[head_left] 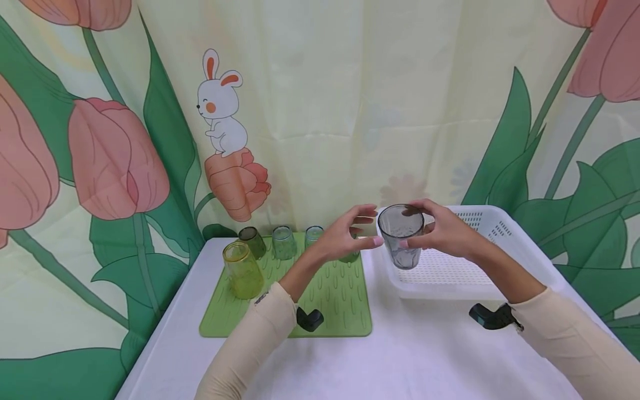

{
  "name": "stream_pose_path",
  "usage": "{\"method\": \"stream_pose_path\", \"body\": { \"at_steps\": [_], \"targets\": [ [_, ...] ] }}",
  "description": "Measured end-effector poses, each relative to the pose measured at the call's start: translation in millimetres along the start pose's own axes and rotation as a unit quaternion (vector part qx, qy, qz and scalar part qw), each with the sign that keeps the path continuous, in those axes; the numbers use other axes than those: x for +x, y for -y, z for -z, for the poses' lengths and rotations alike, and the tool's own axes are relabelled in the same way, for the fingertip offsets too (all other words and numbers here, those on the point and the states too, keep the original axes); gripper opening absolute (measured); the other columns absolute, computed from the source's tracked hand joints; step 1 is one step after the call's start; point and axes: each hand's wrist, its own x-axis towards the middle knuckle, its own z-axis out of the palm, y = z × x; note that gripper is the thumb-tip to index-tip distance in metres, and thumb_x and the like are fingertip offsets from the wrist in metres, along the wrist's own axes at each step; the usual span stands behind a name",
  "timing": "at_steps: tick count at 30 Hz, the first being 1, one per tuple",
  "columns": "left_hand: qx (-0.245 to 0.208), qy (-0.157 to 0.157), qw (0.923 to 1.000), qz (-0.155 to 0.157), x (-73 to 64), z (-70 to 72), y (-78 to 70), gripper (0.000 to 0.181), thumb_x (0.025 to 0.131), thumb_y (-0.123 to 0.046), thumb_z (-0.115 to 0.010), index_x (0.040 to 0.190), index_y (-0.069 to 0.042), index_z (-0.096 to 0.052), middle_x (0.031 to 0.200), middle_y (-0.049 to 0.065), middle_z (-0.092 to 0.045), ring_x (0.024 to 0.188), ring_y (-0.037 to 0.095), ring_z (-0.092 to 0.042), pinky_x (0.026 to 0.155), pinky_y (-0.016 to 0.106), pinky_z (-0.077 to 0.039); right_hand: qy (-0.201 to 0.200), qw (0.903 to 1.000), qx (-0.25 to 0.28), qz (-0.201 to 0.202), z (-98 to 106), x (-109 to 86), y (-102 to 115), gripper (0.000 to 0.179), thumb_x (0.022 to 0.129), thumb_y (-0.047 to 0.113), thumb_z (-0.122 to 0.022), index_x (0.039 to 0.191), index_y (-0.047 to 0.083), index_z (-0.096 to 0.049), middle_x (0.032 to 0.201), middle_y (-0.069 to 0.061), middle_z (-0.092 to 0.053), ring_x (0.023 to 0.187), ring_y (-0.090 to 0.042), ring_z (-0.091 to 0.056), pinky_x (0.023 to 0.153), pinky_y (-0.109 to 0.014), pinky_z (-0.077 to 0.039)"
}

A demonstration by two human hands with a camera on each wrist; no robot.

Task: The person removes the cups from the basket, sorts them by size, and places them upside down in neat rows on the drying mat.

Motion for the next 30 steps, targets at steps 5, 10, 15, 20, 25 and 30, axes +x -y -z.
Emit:
{"method": "stream_pose_path", "body": {
  "at_steps": [5, 10, 15, 20, 25, 30],
  "targets": [
    [0.0, 0.011, 0.9999, -0.005, -3.5, -4.0, -12.4, 0.082, 0.086, -0.037, -0.077, 0.154, -0.019, -0.036, 0.148, -0.003, -0.049, 0.133, 0.017, -0.052, 0.104, 0.032, -0.049, 0.006, 0.9995, 0.023, 0.019, -6, -9.2, 15, 0.084, 0.083, 0.019, -0.084, 0.15, 0.009, -0.034, 0.144, -0.017, -0.048, 0.089, -0.029, -0.071, 0.078, -0.039, -0.058],
    [-0.001, 0.012, 0.9998, -0.014, -7.0, -5.5, -19.7, 0.08, 0.085, -0.023, -0.079, 0.154, -0.019, -0.036, 0.14, 0.0, -0.052, 0.128, 0.023, -0.054, 0.099, 0.029, -0.051, 0.018, 0.9985, 0.035, 0.037, -14, -15.5, 25, 0.082, 0.082, 0.016, -0.083, 0.149, 0.008, -0.035, 0.138, -0.019, -0.051, 0.074, -0.029, -0.068, 0.073, -0.033, -0.058],
    [0.018, 0.011, 0.9997, -0.012, -12.0, -5.5, -20.9, 0.08, 0.084, -0.025, -0.08, 0.152, -0.019, -0.039, 0.134, 0.0, -0.055, 0.119, 0.018, -0.056, 0.098, 0.028, -0.051, 0.023, 0.9984, 0.037, 0.037, -21, -19.6, 29, 0.083, 0.081, 0.016, -0.085, 0.148, 0.009, -0.036, 0.127, -0.02, -0.056, 0.065, -0.026, -0.063, 0.064, -0.03, -0.054],
    [0.04, -0.003, 0.999, -0.018, -16.5, -7.5, -20.1, 0.075, 0.08, -0.027, -0.083, 0.145, -0.016, -0.046, 0.128, 0.001, -0.059, 0.113, 0.017, -0.058, 0.096, 0.029, -0.051, 0.029, 0.998, 0.043, 0.036, -27, -24.2, 28, 0.085, 0.08, 0.016, -0.085, 0.149, 0.008, -0.036, 0.124, -0.021, -0.058, 0.062, -0.024, -0.062, 0.06, -0.03, -0.051],
    [0.064, -0.022, 0.9974, -0.028, -19.3, -7.6, -21.1, 0.074, 0.077, -0.029, -0.085, 0.141, -0.015, -0.05, 0.121, 0.001, -0.062, 0.107, 0.015, -0.059, 0.094, 0.03, -0.052, 0.032, 0.9963, 0.066, 0.044, -32, -28.0, 28, 0.082, 0.08, 0.013, -0.084, 0.148, 0.008, -0.038, 0.12, -0.023, -0.058, 0.064, -0.027, -0.064, 0.063, -0.031, -0.054],
    [0.07, -0.036, 0.9961, -0.04, -22.5, -4.1, -26.0, 0.072, 0.076, -0.029, -0.085, 0.139, -0.014, -0.052, 0.119, 0.002, -0.062, 0.104, 0.016, -0.059, 0.093, 0.037, -0.054, 0.029, 0.9943, 0.084, 0.058, -35, -30.1, 29, 0.081, 0.081, 0.01, -0.082, 0.149, 0.01, -0.038, 0.119, -0.024, -0.057, 0.064, -0.021, -0.064, 0.063, -0.03, -0.054]
  ]
}}
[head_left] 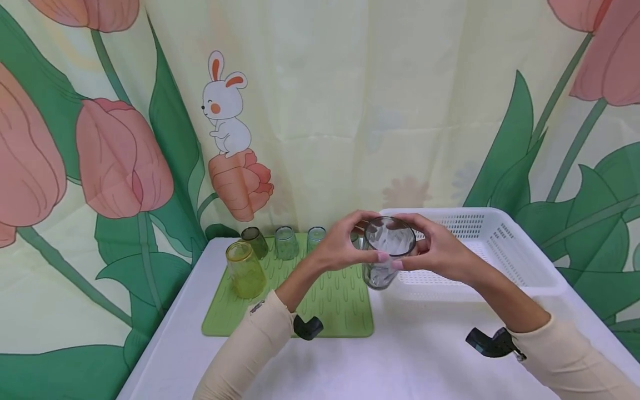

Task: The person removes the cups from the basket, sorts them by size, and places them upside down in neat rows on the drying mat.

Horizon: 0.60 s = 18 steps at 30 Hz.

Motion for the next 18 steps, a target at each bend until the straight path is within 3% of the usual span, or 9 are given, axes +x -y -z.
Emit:
{"method": "stream_pose_path", "body": {
  "at_steps": [5, 8, 13, 16, 18],
  "targets": [
    [-0.007, 0.004, 1.0, -0.006, -3.6, 4.6, -5.1, 0.073, 0.076, -0.038, -0.079, 0.139, -0.013, -0.052, 0.121, 0.004, -0.062, 0.105, 0.016, -0.059, 0.096, 0.046, -0.053, -0.006, 0.9997, 0.01, 0.021, -4, -4.6, -7, 0.084, 0.083, 0.008, -0.081, 0.152, 0.012, -0.034, 0.139, -0.017, -0.049, 0.064, -0.022, -0.064, 0.064, -0.029, -0.055],
    [-0.018, 0.005, 0.9997, -0.018, -5.1, 7.1, -8.7, 0.078, 0.076, -0.049, -0.076, 0.139, -0.011, -0.051, 0.125, 0.008, -0.062, 0.105, 0.015, -0.058, 0.097, 0.041, -0.052, -0.001, 0.9993, 0.027, 0.025, -10, -9.2, -17, 0.084, 0.083, 0.006, -0.078, 0.153, 0.011, -0.032, 0.147, -0.014, -0.042, 0.063, -0.023, -0.063, 0.063, -0.029, -0.054],
    [-0.033, 0.0, 0.9987, -0.04, -6.1, 10.5, -15.7, 0.097, 0.071, -0.078, -0.069, 0.138, -0.009, -0.052, 0.127, 0.01, -0.063, 0.107, 0.013, -0.059, 0.097, 0.032, -0.051, 0.021, 0.998, 0.059, 0.001, -27, -13.5, -35, 0.083, 0.084, 0.006, -0.077, 0.152, 0.008, -0.029, 0.128, -0.018, -0.052, 0.061, -0.016, -0.06, 0.059, -0.029, -0.05],
    [-0.036, -0.003, 0.9983, -0.045, -6.5, 11.3, -20.0, 0.104, 0.068, -0.086, -0.064, 0.137, -0.01, -0.053, 0.127, 0.007, -0.063, 0.107, 0.011, -0.06, 0.097, 0.032, -0.051, 0.033, 0.996, 0.081, -0.018, -37, -13.8, -43, 0.085, 0.084, 0.007, -0.078, 0.151, 0.005, -0.026, 0.113, -0.019, -0.062, 0.062, -0.012, -0.059, 0.059, -0.028, -0.049],
    [-0.035, 0.0, 0.9982, -0.048, -6.9, 11.2, -22.1, 0.105, 0.067, -0.088, -0.063, 0.137, -0.009, -0.052, 0.128, 0.006, -0.063, 0.107, 0.01, -0.06, 0.097, 0.032, -0.051, 0.042, 0.9944, 0.094, -0.025, -44, -13.8, -48, 0.088, 0.084, 0.007, -0.078, 0.152, 0.003, -0.022, 0.115, -0.02, -0.066, 0.068, -0.013, -0.063, 0.064, -0.028, -0.053]
  ]
}}
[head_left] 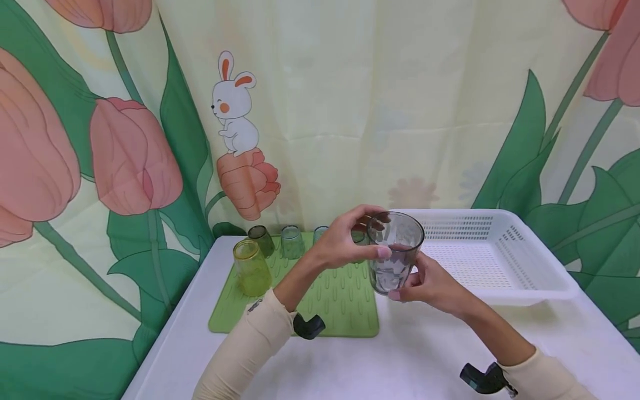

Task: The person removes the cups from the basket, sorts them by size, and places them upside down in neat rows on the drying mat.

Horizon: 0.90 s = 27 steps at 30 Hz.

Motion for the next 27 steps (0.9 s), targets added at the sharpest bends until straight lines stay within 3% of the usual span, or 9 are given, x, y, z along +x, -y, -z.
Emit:
{"method": "stream_pose_path", "body": {
  "at_steps": [4, 8, 14, 20, 23, 27],
  "targets": [
    [0.003, 0.008, 0.9999, -0.006, -1.2, -2.1, -2.2, 0.102, 0.07, -0.085, -0.064, 0.137, -0.009, -0.052, 0.128, 0.006, -0.063, 0.106, 0.009, -0.059, 0.096, 0.029, -0.051, 0.011, 0.9999, 0.012, -0.002, -10, 0.2, -12, 0.084, 0.085, 0.008, -0.077, 0.149, -0.001, -0.025, 0.117, -0.023, -0.066, 0.079, -0.018, -0.068, 0.071, -0.034, -0.059],
    [-0.002, 0.008, 0.9999, -0.009, -3.1, -3.2, -2.1, 0.102, 0.07, -0.085, -0.063, 0.137, -0.008, -0.052, 0.128, 0.007, -0.063, 0.106, 0.009, -0.059, 0.096, 0.032, -0.052, 0.007, 0.9999, 0.011, 0.01, -18, 1.1, -22, 0.074, 0.085, 0.008, -0.076, 0.145, -0.002, -0.034, 0.117, -0.023, -0.065, 0.084, -0.019, -0.068, 0.069, -0.04, -0.06],
    [-0.011, 0.006, 0.9999, -0.011, -5.8, -0.3, 0.9, 0.109, 0.07, -0.089, -0.06, 0.14, -0.006, -0.051, 0.127, 0.011, -0.063, 0.107, 0.009, -0.06, 0.097, 0.031, -0.052, -0.007, 0.9999, 0.013, 0.005, -18, -0.8, -24, 0.072, 0.087, 0.009, -0.075, 0.146, -0.001, -0.035, 0.116, -0.021, -0.064, 0.083, -0.024, -0.068, 0.071, -0.039, -0.06],
    [-0.028, 0.01, 0.9995, -0.009, -11.8, 8.4, 4.7, 0.109, 0.072, -0.085, -0.063, 0.145, -0.005, -0.046, 0.131, 0.014, -0.062, 0.113, 0.016, -0.061, 0.097, 0.031, -0.051, -0.016, 0.9991, 0.034, 0.021, -10, -6.7, -26, 0.062, 0.088, 0.003, -0.072, 0.14, -0.005, -0.038, 0.102, -0.01, -0.069, 0.076, -0.025, -0.07, 0.069, -0.04, -0.06],
    [-0.037, 0.013, 0.9992, -0.008, -14.9, 13.1, 7.2, 0.108, 0.074, -0.081, -0.066, 0.148, -0.006, -0.042, 0.135, 0.015, -0.06, 0.116, 0.021, -0.061, 0.099, 0.038, -0.051, -0.032, 0.9982, 0.039, 0.033, -5, -9.9, -26, 0.055, 0.088, 0.0, -0.07, 0.135, -0.001, -0.041, 0.094, -0.006, -0.069, 0.073, -0.022, -0.069, 0.067, -0.039, -0.059],
    [-0.036, 0.015, 0.9992, 0.004, -20.6, 18.6, 10.2, 0.107, 0.074, -0.08, -0.067, 0.15, -0.011, -0.039, 0.139, 0.013, -0.057, 0.118, 0.022, -0.06, 0.101, 0.045, -0.05, -0.059, 0.997, 0.029, 0.042, 2, -13.3, -25, 0.052, 0.09, 0.001, -0.068, 0.135, 0.011, -0.044, 0.095, -0.002, -0.068, 0.073, -0.023, -0.069, 0.066, -0.036, -0.059]
  ]
}}
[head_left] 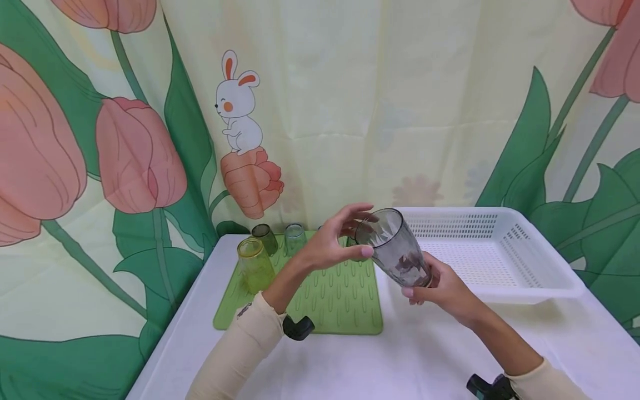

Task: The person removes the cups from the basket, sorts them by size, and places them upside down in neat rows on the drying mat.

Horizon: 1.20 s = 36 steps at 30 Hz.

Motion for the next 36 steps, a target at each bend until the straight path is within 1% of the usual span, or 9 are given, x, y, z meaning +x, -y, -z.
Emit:
{"method": "stream_pose_path", "body": {
  "at_steps": [5, 9, 11, 13, 17, 20, 23, 28, 36],
  "targets": [
    [0.016, 0.012, 0.9996, 0.021, -6.9, 3.0, 4.4, 0.111, 0.069, -0.085, -0.066, 0.152, -0.018, -0.036, 0.141, 0.01, -0.054, 0.12, 0.019, -0.059, 0.102, 0.043, -0.05, -0.031, 0.9995, -0.01, 0.007, 7, -3.7, 5, 0.055, 0.09, -0.001, -0.068, 0.135, 0.021, -0.046, 0.102, 0.001, -0.068, 0.073, -0.022, -0.069, 0.065, -0.033, -0.059],
    [0.039, 0.027, 0.9982, 0.036, -10.9, 3.7, 8.8, 0.112, 0.066, -0.088, -0.065, 0.154, -0.026, -0.033, 0.144, 0.007, -0.05, 0.123, 0.021, -0.057, 0.102, 0.037, -0.049, -0.055, 0.9983, -0.018, 0.008, 10, -5.1, 10, 0.058, 0.091, 0.0, -0.069, 0.139, 0.023, -0.045, 0.11, 0.004, -0.065, 0.076, -0.02, -0.069, 0.065, -0.03, -0.058],
    [0.049, 0.031, 0.9975, 0.041, -12.6, 3.7, 10.6, 0.11, 0.066, -0.086, -0.068, 0.154, -0.03, -0.032, 0.145, 0.007, -0.048, 0.124, 0.022, -0.056, 0.102, 0.037, -0.048, -0.062, 0.9978, -0.023, 0.007, 11, -5.1, 11, 0.059, 0.091, 0.001, -0.068, 0.141, 0.022, -0.044, 0.114, 0.005, -0.064, 0.079, -0.022, -0.068, 0.066, -0.03, -0.058],
    [0.054, 0.032, 0.997, 0.046, -14.0, 3.4, 12.4, 0.105, 0.068, -0.078, -0.074, 0.154, -0.033, -0.032, 0.145, 0.006, -0.048, 0.123, 0.021, -0.056, 0.103, 0.038, -0.048, -0.067, 0.9975, -0.023, 0.007, 12, -4.9, 13, 0.06, 0.092, 0.001, -0.068, 0.142, 0.022, -0.043, 0.116, 0.005, -0.063, 0.08, -0.022, -0.068, 0.067, -0.029, -0.059],
    [0.051, 0.022, 0.9969, 0.056, -15.5, 1.5, 16.1, 0.091, 0.075, -0.048, -0.084, 0.151, -0.035, -0.035, 0.141, 0.005, -0.05, 0.118, 0.018, -0.057, 0.101, 0.044, -0.05, -0.072, 0.9972, -0.013, 0.017, 14, -4.1, 15, 0.06, 0.092, 0.0, -0.067, 0.143, 0.019, -0.041, 0.117, 0.006, -0.065, 0.08, -0.021, -0.069, 0.066, -0.029, -0.059],
    [0.043, 0.011, 0.9972, 0.059, -16.3, -0.2, 19.0, 0.085, 0.077, -0.031, -0.084, 0.149, -0.033, -0.038, 0.138, 0.006, -0.052, 0.114, 0.018, -0.058, 0.1, 0.048, -0.051, -0.073, 0.9969, -0.005, 0.029, 15, -3.2, 16, 0.063, 0.092, -0.001, -0.066, 0.145, 0.018, -0.04, 0.118, 0.007, -0.065, 0.082, -0.017, -0.069, 0.066, -0.027, -0.058],
    [0.037, 0.004, 0.9975, 0.061, -17.5, -0.9, 21.4, 0.082, 0.077, -0.026, -0.083, 0.147, -0.032, -0.04, 0.136, 0.007, -0.054, 0.112, 0.019, -0.059, 0.098, 0.047, -0.052, -0.071, 0.9968, 0.01, 0.037, 15, -1.6, 16, 0.063, 0.091, -0.003, -0.065, 0.145, 0.017, -0.04, 0.115, 0.005, -0.066, 0.081, -0.014, -0.069, 0.066, -0.026, -0.058],
    [0.037, 0.001, 0.9976, 0.058, -19.6, -0.4, 23.7, 0.082, 0.077, -0.026, -0.082, 0.147, -0.03, -0.04, 0.132, 0.007, -0.054, 0.11, 0.02, -0.059, 0.093, 0.042, -0.054, -0.071, 0.996, 0.028, 0.045, 13, 1.1, 16, 0.06, 0.09, -0.006, -0.065, 0.141, 0.016, -0.044, 0.112, 0.003, -0.065, 0.08, -0.012, -0.068, 0.065, -0.026, -0.058],
    [0.036, -0.004, 0.9974, 0.062, -23.9, 1.3, 28.2, 0.083, 0.076, -0.035, -0.081, 0.147, -0.032, -0.04, 0.133, 0.007, -0.053, 0.113, 0.021, -0.058, 0.094, 0.043, -0.053, -0.075, 0.9954, 0.041, 0.044, 9, 4.4, 18, 0.067, 0.088, -0.006, -0.068, 0.147, 0.01, -0.038, 0.122, 0.002, -0.062, 0.098, -0.009, -0.064, 0.072, -0.023, -0.058]
  ]
}}
